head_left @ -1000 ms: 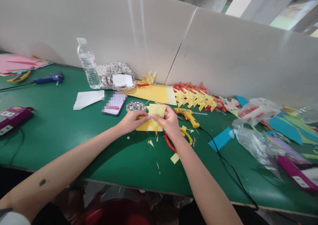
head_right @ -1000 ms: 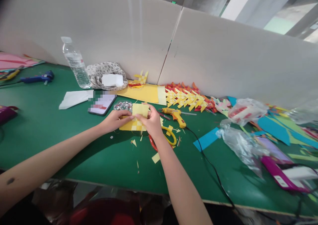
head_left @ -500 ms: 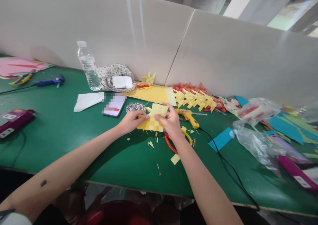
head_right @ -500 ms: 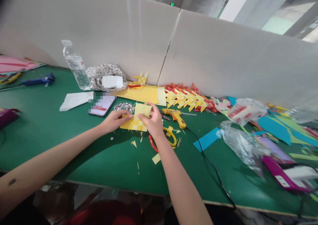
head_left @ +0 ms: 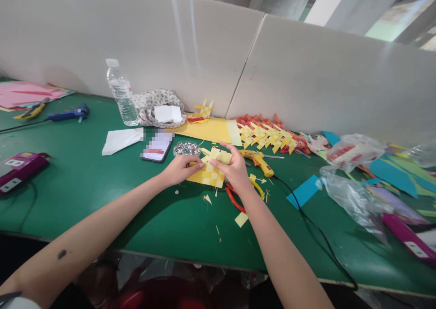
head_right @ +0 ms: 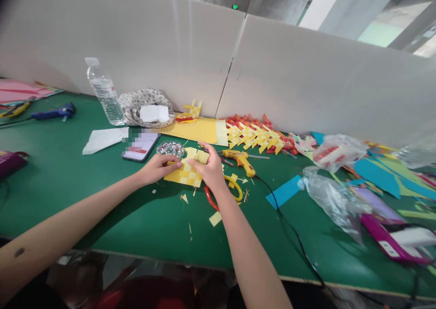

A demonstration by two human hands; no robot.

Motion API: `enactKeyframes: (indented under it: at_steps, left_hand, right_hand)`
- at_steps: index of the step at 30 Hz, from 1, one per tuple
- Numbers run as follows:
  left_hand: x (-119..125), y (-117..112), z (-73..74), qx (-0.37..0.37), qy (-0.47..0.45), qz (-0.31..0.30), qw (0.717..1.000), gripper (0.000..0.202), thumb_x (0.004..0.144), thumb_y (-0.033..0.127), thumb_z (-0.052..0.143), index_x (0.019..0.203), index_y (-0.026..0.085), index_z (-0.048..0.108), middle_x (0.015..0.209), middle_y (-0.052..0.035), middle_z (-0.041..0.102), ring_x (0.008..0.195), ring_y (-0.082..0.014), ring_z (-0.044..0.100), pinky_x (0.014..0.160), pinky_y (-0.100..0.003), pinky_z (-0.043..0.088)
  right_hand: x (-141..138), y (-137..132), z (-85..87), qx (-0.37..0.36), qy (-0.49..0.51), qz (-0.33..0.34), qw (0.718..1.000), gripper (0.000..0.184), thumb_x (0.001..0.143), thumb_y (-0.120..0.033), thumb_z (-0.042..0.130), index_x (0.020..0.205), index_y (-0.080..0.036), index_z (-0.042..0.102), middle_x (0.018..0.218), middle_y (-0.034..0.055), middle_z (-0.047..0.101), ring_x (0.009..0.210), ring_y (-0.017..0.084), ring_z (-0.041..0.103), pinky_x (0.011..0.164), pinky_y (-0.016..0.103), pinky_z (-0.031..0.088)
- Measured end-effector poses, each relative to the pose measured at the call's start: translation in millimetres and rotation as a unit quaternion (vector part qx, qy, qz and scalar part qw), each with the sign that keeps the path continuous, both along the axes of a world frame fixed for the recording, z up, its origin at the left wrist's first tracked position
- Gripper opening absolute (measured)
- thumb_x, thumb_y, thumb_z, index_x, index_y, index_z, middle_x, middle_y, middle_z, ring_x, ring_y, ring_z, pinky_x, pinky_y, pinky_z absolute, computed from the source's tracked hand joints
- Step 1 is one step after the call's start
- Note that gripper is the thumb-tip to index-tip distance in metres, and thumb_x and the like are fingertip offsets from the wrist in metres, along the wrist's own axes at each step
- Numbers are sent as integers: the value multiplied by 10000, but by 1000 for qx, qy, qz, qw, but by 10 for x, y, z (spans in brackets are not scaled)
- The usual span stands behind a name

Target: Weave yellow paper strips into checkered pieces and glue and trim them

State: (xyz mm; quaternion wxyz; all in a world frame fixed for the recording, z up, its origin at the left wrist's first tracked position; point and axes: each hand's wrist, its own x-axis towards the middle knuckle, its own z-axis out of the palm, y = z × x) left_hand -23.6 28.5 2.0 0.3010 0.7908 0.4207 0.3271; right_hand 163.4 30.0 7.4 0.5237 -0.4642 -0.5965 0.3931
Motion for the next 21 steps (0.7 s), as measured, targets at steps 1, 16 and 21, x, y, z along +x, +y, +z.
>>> enactKeyframes:
  at_steps: [1, 16, 21]
  left_hand:
    - [-4, 2, -1, 0, -2, 2, 1000, 324, 825, 431, 456, 772, 169, 640, 546, 44, 463, 476, -76, 324, 462, -215, 246]
    - [47, 31, -66, -76, -82, 17, 994, 255, 685, 415, 653, 771, 175, 662, 797, -36, 685, 761, -162, 614, 733, -293, 467]
    - [39, 50, -42, -93, -97, 53, 990, 272, 648, 419, 684, 722, 159, 655, 759, -27, 681, 722, -153, 610, 695, -272, 467]
  right_hand:
    - [6, 6, -5, 1, 2, 2, 1000, 634, 544, -302, 753, 1134, -237, 531, 988, 40, 644, 939, 244, 603, 845, 429, 491]
    - [-90, -59, 16, 18, -43, -3, 999, 583, 564, -348, 759, 1094, -222, 550, 1142, 67, 604, 1015, 250, 583, 902, 417, 453]
    - [-80, -13, -52, -56, 65, 40, 995, 680, 525, -343, 781, 1124, -236, 477, 847, 28, 694, 752, 238, 668, 707, 397, 540]
